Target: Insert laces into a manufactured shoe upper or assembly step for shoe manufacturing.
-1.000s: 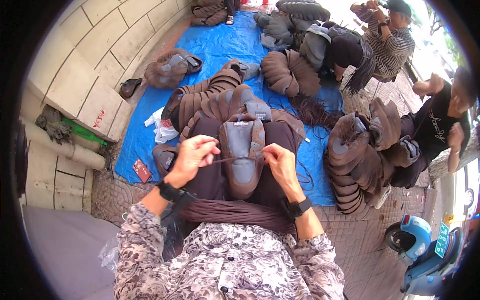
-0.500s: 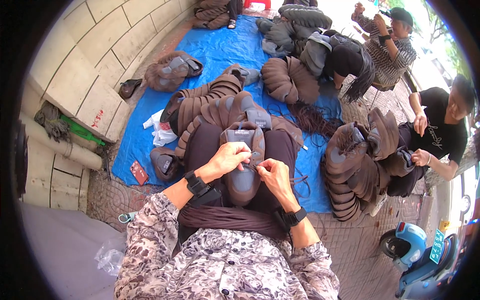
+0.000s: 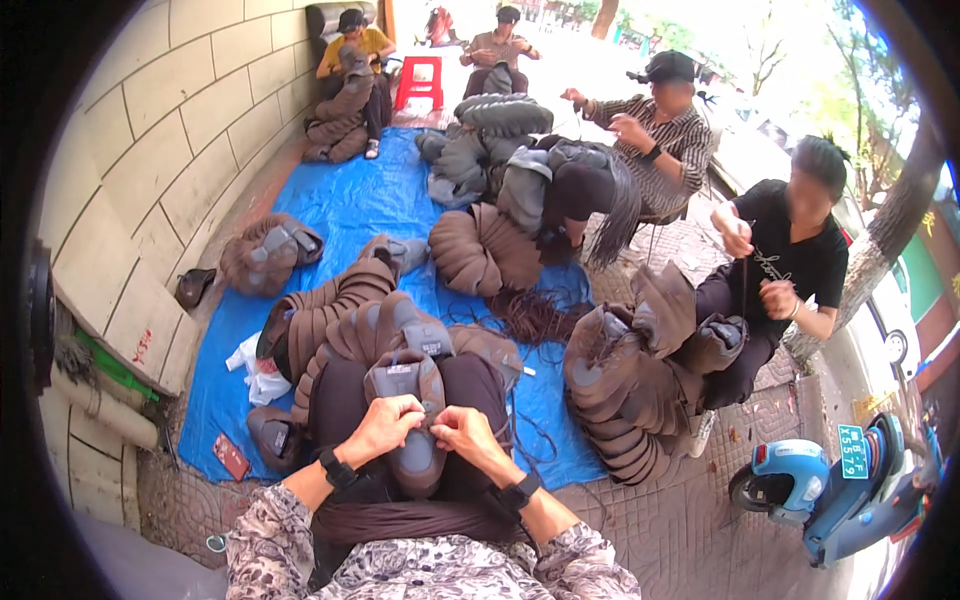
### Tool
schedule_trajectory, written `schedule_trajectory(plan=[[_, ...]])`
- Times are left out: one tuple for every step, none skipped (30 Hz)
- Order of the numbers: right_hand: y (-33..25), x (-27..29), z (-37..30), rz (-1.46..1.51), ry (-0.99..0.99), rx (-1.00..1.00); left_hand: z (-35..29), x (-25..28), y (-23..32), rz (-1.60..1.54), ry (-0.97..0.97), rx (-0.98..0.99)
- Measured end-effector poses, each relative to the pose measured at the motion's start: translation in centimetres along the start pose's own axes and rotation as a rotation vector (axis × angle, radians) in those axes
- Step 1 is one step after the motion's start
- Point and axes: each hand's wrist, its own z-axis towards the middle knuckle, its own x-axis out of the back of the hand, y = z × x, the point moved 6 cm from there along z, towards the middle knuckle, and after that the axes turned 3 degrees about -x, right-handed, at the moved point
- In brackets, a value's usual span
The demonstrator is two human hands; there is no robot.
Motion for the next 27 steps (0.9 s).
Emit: schedule_trajectory(plan=[[0.1, 0.1, -0.2, -0.037, 0.002, -0.029, 0.2, 0.0, 0.4, 0.073, 0.011, -0.062], [-0.2, 0.2, -0.2, -0.046, 0.011, -0.004, 0.1, 0.2, 1.0, -0.001, -0.015, 0.080], [-0.4, 0.2, -0.2, -0.047, 0.015, 0.003, 0.3, 0.2, 1.1, 0.002, -0.014, 0.072], [-0.4, 0.3, -0.4, -0.075, 0.035, -0.005, 0.2, 0.3, 0.7, -0.040, -0.011, 0.102], [-0.7, 0.3, -0.5, -0.103, 0.054, -0.013, 0.2, 0.2, 0.3, -0.084, -0.006, 0.133], [-0.6, 0.2, -0.2, -0.081, 0.050, 0.003, 0.2, 0.1, 0.0, -0.083, -0.004, 0.132], [-0.7, 0.0, -0.3, -0.081, 0.047, 0.003, 0.3, -0.1, -0.3, -0.135, 0.014, 0.097], [-0.9, -0.1, 0.0, -0.113, 0.056, -0.001, 0.4, 0.0, -0.4, -0.183, 0.037, 0.064], [-0.9, -0.2, 0.2, -0.145, 0.063, -0.007, 0.4, 0.0, -0.7, -0.181, 0.045, 0.071], [-0.8, -0.5, 0.4, -0.142, 0.049, -0.010, 0.3, -0.1, -1.2, -0.170, 0.040, 0.090], [-0.7, -0.5, 0.7, -0.135, 0.041, 0.003, 0.4, -0.2, -1.6, -0.163, 0.031, 0.111], [-0.7, -1.3, 0.5, -0.125, 0.017, 0.011, 0.2, -0.1, -1.7, -0.235, 0.012, 0.097], [-1.3, -1.0, 0.6, -0.107, 0.023, 0.086, 0.1, 0.3, -1.8, -0.309, -0.001, 0.087], [-1.7, -0.4, 0.6, -0.198, 0.054, 0.104, -0.2, 0.8, -0.4, -0.392, 0.025, 0.087], [-3.8, 0.3, 0.0, -0.523, 0.183, 0.363, -0.4, 1.7, 0.4, -0.482, 0.161, 0.033], [-5.2, 0.7, -0.7, -0.573, 0.267, 0.372, -1.0, 3.5, 0.0, -0.407, 0.296, 0.064], [-6.4, 0.9, -1.0, -0.732, 0.298, 0.549, -1.7, 4.9, 0.3, -0.330, 0.393, 0.062], [-7.0, 0.9, -0.5, -0.624, 0.276, 0.560, -2.3, 5.8, -0.1, -0.332, 0.421, 0.089], [-6.8, -0.1, 0.0, -0.367, 0.162, 0.474, -3.2, 6.3, -0.7, -0.334, 0.447, 0.113], [-6.5, -1.3, 0.8, -0.243, 0.067, 0.409, -3.9, 6.3, -1.2, -0.336, 0.468, 0.129], [-6.1, -2.4, 1.5, -0.122, -0.023, 0.341, -4.4, 6.1, -1.7, -0.218, 0.435, 0.167], [-6.1, -2.8, 1.8, -0.123, -0.041, 0.337, -4.8, 5.7, -2.2, -0.101, 0.397, 0.202], [-6.3, -3.8, 1.9, -0.329, -0.050, 0.413, -5.0, 5.3, -2.3, -0.079, 0.408, 0.186], [-6.6, -4.6, 2.0, -0.535, -0.054, 0.489, -4.9, 4.8, -2.5, -0.077, 0.362, 0.194], [-6.8, -4.7, 2.4, -0.532, -0.059, 0.491, -4.8, 4.4, -2.7, -0.076, 0.312, 0.200], [-6.7, -4.9, 2.7, -0.575, -0.087, 0.454, -4.9, 4.1, -2.6, -0.044, 0.260, 0.207], [-6.6, -5.0, 2.9, -0.619, -0.113, 0.419, -5.1, 3.9, -3.0, -0.043, 0.264, 0.214]])
